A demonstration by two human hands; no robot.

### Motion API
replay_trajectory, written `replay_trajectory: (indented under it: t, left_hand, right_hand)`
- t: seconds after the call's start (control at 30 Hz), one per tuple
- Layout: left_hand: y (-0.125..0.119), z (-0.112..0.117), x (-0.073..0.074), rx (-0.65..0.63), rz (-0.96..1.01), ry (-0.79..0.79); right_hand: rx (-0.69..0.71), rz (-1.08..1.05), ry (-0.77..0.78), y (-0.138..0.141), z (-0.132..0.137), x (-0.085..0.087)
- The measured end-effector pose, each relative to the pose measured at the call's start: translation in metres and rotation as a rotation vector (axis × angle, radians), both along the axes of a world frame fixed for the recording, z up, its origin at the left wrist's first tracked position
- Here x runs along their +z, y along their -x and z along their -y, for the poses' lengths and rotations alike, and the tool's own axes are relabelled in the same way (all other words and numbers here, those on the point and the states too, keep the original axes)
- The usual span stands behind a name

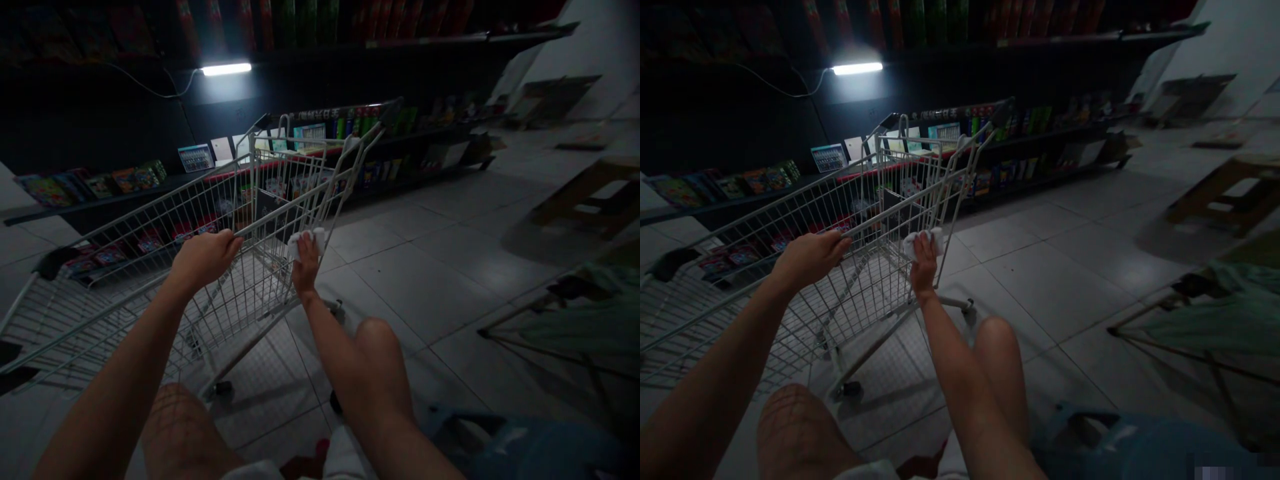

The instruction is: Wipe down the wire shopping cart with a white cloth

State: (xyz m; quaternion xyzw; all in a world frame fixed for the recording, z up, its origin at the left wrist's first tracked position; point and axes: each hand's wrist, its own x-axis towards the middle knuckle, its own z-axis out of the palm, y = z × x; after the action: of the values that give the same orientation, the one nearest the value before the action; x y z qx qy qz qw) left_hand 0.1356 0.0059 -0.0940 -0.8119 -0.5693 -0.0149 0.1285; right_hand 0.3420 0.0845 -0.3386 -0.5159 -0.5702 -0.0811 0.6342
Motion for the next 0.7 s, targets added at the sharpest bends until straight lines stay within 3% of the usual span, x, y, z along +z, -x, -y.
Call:
replay_trajectory:
  t: [0.1, 0.3, 0.5, 0.6, 0.67, 0.7]
  left_hand:
    - [-0.002, -0.001, -0.001, -0.001, 0.01, -0.007]
    - [-0.003, -0.002, -0.002, 0.022, 0.011, -0.008]
    - [-0.003, -0.001, -0.002, 0.034, 0.026, -0.005]
    - [-0.001, -0.001, -0.001, 0.009, 0.04, -0.005]
    - [0.002, -0.001, -0.001, -0.016, 0.038, 0.012]
    - [0.004, 0.0, 0.0, -0.025, 0.033, 0.018]
  right_hand:
    - [0.068, -0.063, 0.123, 0.018, 0.01, -0.042]
    - [0.01, -0.084, 0.128, 0.039, 0.014, -0.089]
    - [0.111, 0.002, 0.179, 0.064, 0.063, -0.154]
    - [0.173, 0.043, 0.17, 0.054, 0.076, -0.159]
    - [0.201, 0.061, 0.148, 0.037, 0.074, -0.139]
    - [0.194, 0.059, 0.118, 0.025, 0.07, -0.121]
